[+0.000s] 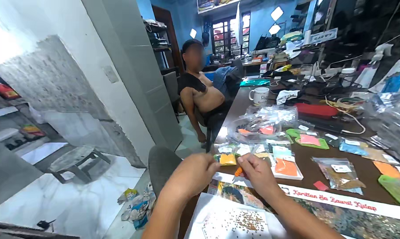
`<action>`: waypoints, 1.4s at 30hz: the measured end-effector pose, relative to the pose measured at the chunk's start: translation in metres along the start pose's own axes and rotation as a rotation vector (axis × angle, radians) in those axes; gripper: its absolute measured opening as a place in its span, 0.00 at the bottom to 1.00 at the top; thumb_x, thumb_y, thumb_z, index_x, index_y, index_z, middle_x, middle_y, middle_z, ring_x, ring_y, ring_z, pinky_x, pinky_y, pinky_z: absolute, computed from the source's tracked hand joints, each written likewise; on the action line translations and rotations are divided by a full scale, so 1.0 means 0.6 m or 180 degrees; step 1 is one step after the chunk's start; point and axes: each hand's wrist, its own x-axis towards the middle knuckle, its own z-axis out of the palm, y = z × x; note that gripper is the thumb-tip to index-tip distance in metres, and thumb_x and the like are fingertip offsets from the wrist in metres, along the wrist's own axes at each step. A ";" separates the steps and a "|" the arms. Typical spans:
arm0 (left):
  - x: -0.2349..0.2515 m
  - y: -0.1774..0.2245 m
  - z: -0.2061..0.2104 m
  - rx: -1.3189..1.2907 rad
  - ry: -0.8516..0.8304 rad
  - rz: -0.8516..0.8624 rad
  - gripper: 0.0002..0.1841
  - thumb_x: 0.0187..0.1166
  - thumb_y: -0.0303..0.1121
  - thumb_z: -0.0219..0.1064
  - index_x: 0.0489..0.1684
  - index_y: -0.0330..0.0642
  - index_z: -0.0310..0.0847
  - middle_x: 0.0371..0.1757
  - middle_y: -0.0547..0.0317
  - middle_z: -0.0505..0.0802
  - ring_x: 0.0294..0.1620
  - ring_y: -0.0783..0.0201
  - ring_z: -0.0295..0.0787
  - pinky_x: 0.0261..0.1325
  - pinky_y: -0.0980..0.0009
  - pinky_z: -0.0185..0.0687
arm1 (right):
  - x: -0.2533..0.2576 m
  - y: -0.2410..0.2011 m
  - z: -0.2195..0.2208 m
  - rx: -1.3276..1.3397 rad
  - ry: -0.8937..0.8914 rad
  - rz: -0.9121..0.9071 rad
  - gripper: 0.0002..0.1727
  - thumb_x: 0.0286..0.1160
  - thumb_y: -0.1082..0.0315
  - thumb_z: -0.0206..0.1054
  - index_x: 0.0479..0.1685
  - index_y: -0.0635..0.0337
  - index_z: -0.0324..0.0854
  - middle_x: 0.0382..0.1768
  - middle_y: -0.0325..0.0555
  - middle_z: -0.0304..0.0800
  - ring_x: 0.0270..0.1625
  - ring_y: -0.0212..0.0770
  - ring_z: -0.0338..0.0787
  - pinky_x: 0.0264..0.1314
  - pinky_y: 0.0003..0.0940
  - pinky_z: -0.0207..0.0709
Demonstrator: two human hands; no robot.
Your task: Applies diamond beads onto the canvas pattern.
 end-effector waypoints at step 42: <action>0.080 -0.110 0.098 -0.2550 -0.1069 -0.0349 0.24 0.70 0.19 0.67 0.68 0.37 0.72 0.49 0.59 0.93 0.45 0.68 0.93 0.51 0.70 0.91 | -0.001 -0.002 0.002 -0.0281 -0.0314 0.0198 0.14 0.88 0.58 0.60 0.37 0.55 0.84 0.21 0.32 0.82 0.24 0.24 0.80 0.32 0.23 0.75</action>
